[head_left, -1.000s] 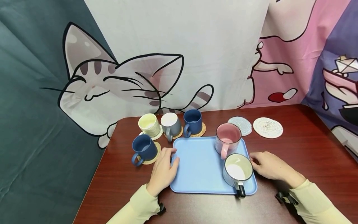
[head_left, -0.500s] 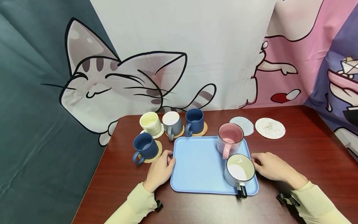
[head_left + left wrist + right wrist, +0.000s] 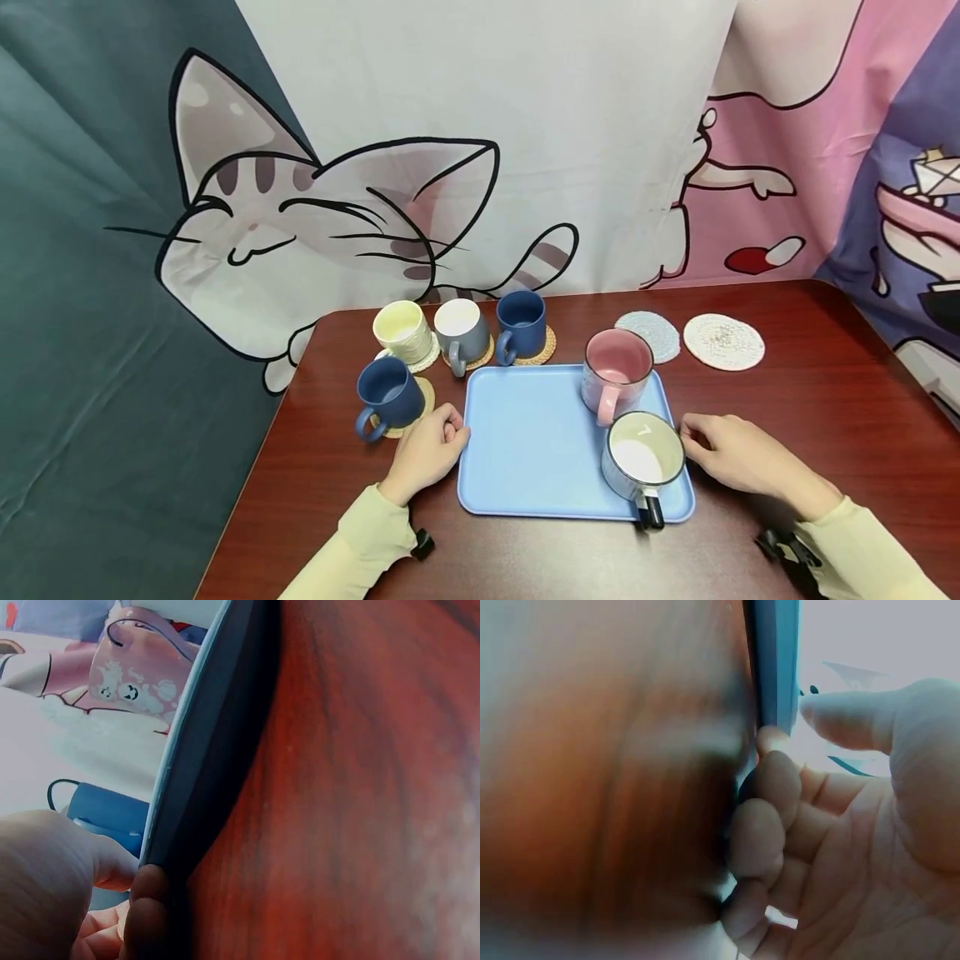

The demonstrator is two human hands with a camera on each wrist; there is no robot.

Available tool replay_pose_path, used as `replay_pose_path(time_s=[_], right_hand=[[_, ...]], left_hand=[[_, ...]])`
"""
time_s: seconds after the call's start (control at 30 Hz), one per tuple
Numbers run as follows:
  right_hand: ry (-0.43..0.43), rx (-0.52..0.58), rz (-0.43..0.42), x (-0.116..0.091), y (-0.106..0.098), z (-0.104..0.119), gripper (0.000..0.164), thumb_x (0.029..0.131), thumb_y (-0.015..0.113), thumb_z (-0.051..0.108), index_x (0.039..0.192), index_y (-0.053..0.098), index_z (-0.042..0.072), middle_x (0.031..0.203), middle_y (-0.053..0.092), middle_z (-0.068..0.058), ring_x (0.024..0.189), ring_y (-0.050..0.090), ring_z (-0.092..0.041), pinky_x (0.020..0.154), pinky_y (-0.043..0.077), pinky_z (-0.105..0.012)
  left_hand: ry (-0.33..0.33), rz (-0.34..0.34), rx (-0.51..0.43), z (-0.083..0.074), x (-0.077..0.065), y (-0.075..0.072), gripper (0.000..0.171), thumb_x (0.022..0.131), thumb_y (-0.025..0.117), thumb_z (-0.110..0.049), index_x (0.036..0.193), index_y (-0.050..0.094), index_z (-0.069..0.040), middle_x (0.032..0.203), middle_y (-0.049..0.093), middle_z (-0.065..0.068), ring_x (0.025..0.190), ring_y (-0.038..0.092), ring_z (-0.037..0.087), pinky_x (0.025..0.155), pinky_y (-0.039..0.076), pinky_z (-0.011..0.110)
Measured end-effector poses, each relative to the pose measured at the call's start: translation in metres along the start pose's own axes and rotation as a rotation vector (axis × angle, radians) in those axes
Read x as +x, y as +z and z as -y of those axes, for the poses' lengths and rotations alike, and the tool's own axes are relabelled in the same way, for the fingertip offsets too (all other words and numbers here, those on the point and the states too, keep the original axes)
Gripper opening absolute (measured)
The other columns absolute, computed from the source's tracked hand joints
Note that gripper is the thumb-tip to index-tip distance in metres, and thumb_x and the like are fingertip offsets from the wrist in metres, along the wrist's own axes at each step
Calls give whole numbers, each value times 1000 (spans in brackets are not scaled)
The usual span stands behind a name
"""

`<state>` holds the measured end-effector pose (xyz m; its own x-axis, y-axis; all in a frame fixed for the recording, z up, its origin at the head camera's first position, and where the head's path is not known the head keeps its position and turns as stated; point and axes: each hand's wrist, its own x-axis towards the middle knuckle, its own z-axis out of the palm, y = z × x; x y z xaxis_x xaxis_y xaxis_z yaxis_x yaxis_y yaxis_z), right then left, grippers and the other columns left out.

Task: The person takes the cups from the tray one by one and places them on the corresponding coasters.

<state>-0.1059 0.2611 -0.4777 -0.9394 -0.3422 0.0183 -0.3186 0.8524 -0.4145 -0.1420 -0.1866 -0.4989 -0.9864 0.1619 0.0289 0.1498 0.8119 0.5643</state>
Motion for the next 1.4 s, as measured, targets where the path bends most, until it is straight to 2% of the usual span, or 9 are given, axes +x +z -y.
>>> replay_pose_path(time_s=[0.17, 0.27, 0.4, 0.63, 0.8, 1.03, 1.2, 1.3, 1.4], right_hand=[[27, 37, -50, -22, -4, 4, 31, 97, 72, 25, 75, 51, 32, 61, 40, 19, 57, 36, 4, 56, 31, -21], [30, 93, -106, -38, -5, 11, 31, 96, 74, 23, 76, 52, 33, 61, 41, 22, 56, 37, 6, 54, 31, -20], [-12, 264, -128, -59, -1, 24, 29, 96, 73, 12, 81, 56, 31, 64, 45, 23, 56, 43, 6, 52, 35, -19], [-55, 744, 113, -78, 11, 36, 11, 103, 54, -2, 109, 59, 7, 67, 49, -2, 56, 54, -11, 50, 45, -26], [-60, 952, 211, -78, 21, 49, 17, 105, 48, -4, 121, 55, -1, 68, 51, -10, 58, 57, -20, 52, 48, -30], [-82, 1036, 121, -77, 37, 68, 19, 105, 46, -7, 121, 55, 0, 68, 53, -13, 53, 52, -23, 47, 49, -30], [-130, 1091, 164, -75, 44, 75, 22, 106, 42, -8, 121, 58, -6, 66, 48, -15, 50, 47, -26, 43, 45, -30], [-126, 1070, 150, -73, 47, 81, 22, 107, 41, -7, 116, 60, -9, 60, 44, -16, 46, 44, -22, 42, 43, -28], [-38, 979, 73, -74, 49, 89, 16, 107, 47, -2, 104, 63, -3, 57, 41, -13, 43, 40, -9, 40, 39, -25]], left_hand=[[-7, 34, -37, 3, -1, 0, 20, 95, 67, -30, 79, 58, -25, 53, 52, -15, 50, 54, 3, 54, 40, 24], [-11, 68, -94, 4, -2, 0, 19, 97, 65, -29, 81, 58, -23, 50, 55, -14, 47, 59, 4, 54, 44, 23], [-10, 96, -150, 5, 0, 1, 18, 99, 64, -27, 82, 58, -22, 50, 56, -13, 45, 60, 7, 53, 48, 24], [0, 110, -206, 8, 2, 3, 19, 99, 64, -26, 82, 58, -21, 50, 58, -11, 44, 61, 9, 52, 49, 25], [6, 104, -217, 10, 3, 4, 19, 99, 64, -25, 81, 58, -21, 50, 58, -11, 44, 61, 9, 53, 49, 25], [-4, 107, -232, 11, 3, 4, 18, 98, 64, -25, 82, 58, -21, 50, 58, -10, 43, 62, 10, 53, 50, 25], [-7, 109, -239, 11, 3, 2, 18, 99, 64, -25, 82, 59, -20, 50, 58, -9, 44, 62, 11, 52, 51, 26], [-7, 109, -236, 11, 3, 2, 18, 99, 64, -25, 83, 59, -21, 51, 58, -9, 45, 62, 11, 53, 51, 26], [-5, 111, -232, 11, 4, 3, 17, 100, 63, -25, 83, 59, -21, 51, 59, -10, 46, 62, 11, 54, 51, 25]])
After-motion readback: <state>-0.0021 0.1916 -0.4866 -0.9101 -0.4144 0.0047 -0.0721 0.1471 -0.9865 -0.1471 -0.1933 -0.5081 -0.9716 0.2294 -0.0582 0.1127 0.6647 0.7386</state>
